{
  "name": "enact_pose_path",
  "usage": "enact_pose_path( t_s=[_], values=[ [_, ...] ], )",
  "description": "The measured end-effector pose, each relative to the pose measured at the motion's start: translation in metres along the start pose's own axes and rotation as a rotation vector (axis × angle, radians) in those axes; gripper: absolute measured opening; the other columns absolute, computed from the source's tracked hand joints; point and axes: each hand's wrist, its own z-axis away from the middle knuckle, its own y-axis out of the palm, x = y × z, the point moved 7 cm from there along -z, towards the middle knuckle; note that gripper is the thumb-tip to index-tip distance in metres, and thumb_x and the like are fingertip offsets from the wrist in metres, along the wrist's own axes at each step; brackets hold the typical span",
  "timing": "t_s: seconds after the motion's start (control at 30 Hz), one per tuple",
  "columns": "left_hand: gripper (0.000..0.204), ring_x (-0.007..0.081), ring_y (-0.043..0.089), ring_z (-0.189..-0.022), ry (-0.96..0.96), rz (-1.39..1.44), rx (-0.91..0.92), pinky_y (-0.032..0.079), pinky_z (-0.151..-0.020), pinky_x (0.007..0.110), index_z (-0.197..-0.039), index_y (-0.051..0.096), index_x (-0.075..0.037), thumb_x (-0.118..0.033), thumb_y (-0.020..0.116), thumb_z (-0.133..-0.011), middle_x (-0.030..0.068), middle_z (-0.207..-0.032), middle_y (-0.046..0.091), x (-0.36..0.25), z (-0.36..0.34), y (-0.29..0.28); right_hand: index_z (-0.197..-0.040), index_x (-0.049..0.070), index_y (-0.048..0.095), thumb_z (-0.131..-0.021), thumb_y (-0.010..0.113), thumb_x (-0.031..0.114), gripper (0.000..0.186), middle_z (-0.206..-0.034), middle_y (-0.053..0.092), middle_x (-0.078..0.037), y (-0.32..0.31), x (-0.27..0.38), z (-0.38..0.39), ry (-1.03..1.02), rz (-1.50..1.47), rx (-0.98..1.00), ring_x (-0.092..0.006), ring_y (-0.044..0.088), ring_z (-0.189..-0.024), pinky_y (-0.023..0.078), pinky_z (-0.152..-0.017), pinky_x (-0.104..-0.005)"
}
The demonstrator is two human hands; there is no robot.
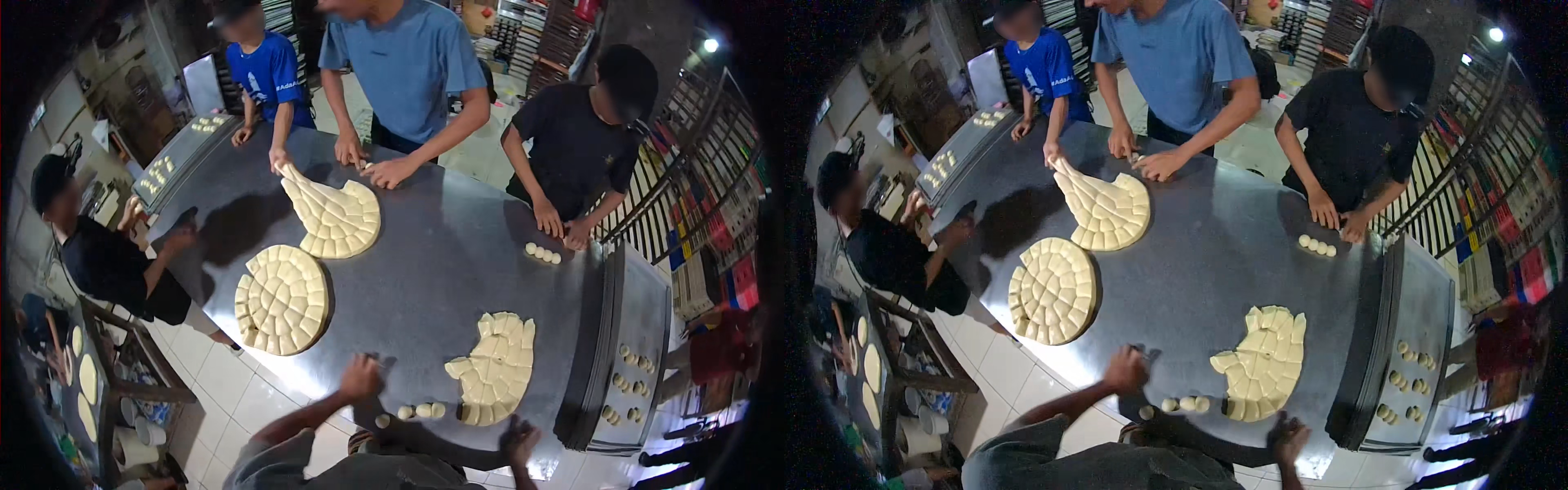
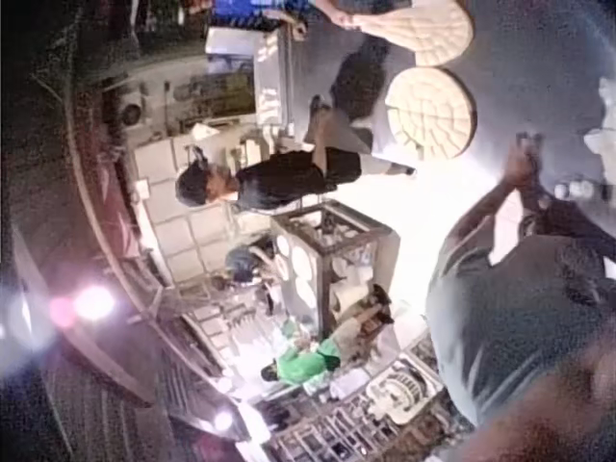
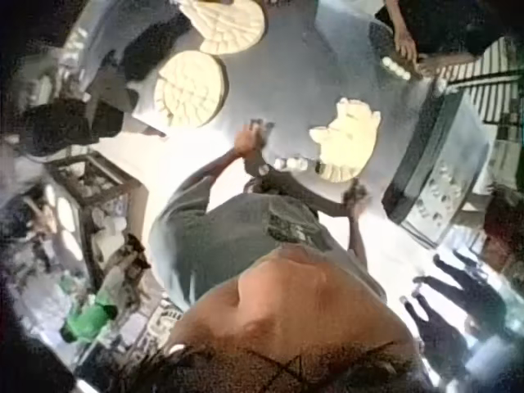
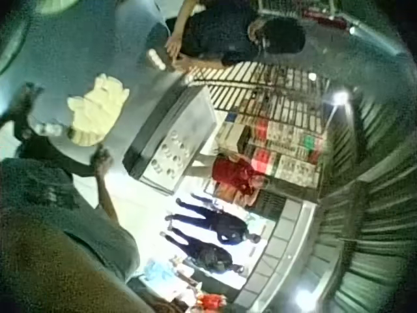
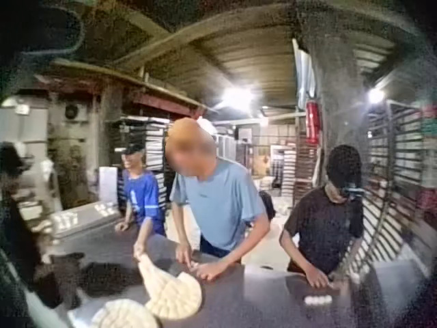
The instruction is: Roll and shape dough balls on a production table in a bakery environment.
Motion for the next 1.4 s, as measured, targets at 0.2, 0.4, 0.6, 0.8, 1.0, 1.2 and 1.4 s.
enact_pose_path(
  t_s=[0.2, 0.4, 0.6, 0.8, 1.0, 1.2, 1.4],
  values=[
    [0.019, 0.0361, 0.051, -0.089, -0.471, 0.110, -0.160, 0.040, -0.080, 0.046, -0.095, 0.058, -0.003, -0.018, 0.056, -0.084, 0.0169, -0.097, 0.055, 0.030, -0.076, 0.002, -0.109, -0.002, 0.052, -0.093, 0.047, 0.023, 0.030, -0.106, 0.055, -0.025, -0.015, -0.044, -0.058, 0.165, -0.100, -0.790, -0.0379, 0.058, -0.091, 0.048, -0.074, -0.0456],
    [0.018, 0.0338, 0.054, -0.085, 0.052, -0.064, 0.083, 0.042, -0.074, 0.045, -0.097, 0.058, -0.005, -0.017, 0.056, -0.083, 0.0162, -0.091, 0.056, -0.002, -0.059, -0.051, -0.109, -0.002, 0.052, -0.094, 0.050, 0.023, 0.029, -0.103, 0.054, -0.023, -0.005, -0.132, -0.051, -0.224, 0.418, -1.035, -0.0374, 0.056, -0.083, 0.046, -0.076, -0.0458],
    [0.013, 0.0323, 0.056, -0.073, -0.185, 0.058, -0.375, 0.042, -0.080, 0.038, -0.085, 0.054, -0.005, -0.018, 0.058, -0.086, 0.0128, -0.079, 0.059, 0.007, -0.072, 0.001, -0.108, 0.000, 0.052, -0.088, 0.061, 0.020, 0.029, -0.098, 0.055, -0.020, -0.029, -0.006, -0.059, 0.097, -0.415, -0.607, -0.0377, 0.052, -0.094, 0.040, -0.088, -0.0456],
    [0.010, 0.0250, 0.057, -0.087, 0.132, 0.125, -0.250, 0.042, -0.082, 0.037, -0.088, 0.057, -0.009, -0.013, 0.064, -0.082, 0.0068, -0.094, 0.060, -0.028, -0.006, -0.023, -0.106, 0.001, 0.055, -0.084, 0.067, 0.018, 0.031, -0.096, 0.056, -0.016, -0.003, -0.036, -0.001, -0.285, -0.032, -0.792, -0.0351, 0.052, -0.094, 0.038, -0.091, -0.0443],
    [0.031, 0.0240, 0.056, -0.079, -0.449, 0.596, 0.001, 0.048, -0.073, 0.032, -0.101, 0.065, -0.004, -0.007, 0.073, -0.072, 0.0093, -0.090, 0.060, 0.018, 0.019, -0.094, -0.112, 0.001, 0.060, -0.082, 0.072, 0.014, 0.035, -0.101, 0.060, -0.009, -0.057, 0.026, 0.005, -0.398, -0.506, -0.723, -0.0184, 0.057, -0.088, 0.047, -0.076, -0.0295],
    [0.032, 0.0233, 0.058, -0.076, -0.470, 0.679, -0.035, 0.049, -0.070, 0.032, -0.104, 0.064, -0.002, -0.005, 0.073, -0.073, 0.0100, -0.095, 0.062, -0.031, 0.053, -0.142, -0.111, 0.005, 0.061, -0.076, 0.074, 0.003, 0.038, -0.105, 0.063, -0.005, -0.048, 0.215, 0.041, -0.644, -0.691, 0.011, -0.0167, 0.060, -0.087, 0.050, -0.079, -0.0287],
    [0.033, 0.0266, 0.059, -0.077, -0.549, 0.670, 0.087, 0.049, -0.071, 0.035, -0.104, 0.062, -0.002, -0.005, 0.073, -0.074, 0.0122, -0.098, 0.061, -0.055, 0.085, -0.130, -0.109, 0.011, 0.063, -0.076, 0.072, 0.015, 0.034, -0.103, 0.064, -0.002, 0.042, 0.330, 0.095, -0.984, -0.173, 0.459, -0.0191, 0.062, -0.085, 0.049, -0.077, -0.0304]
  ],
)
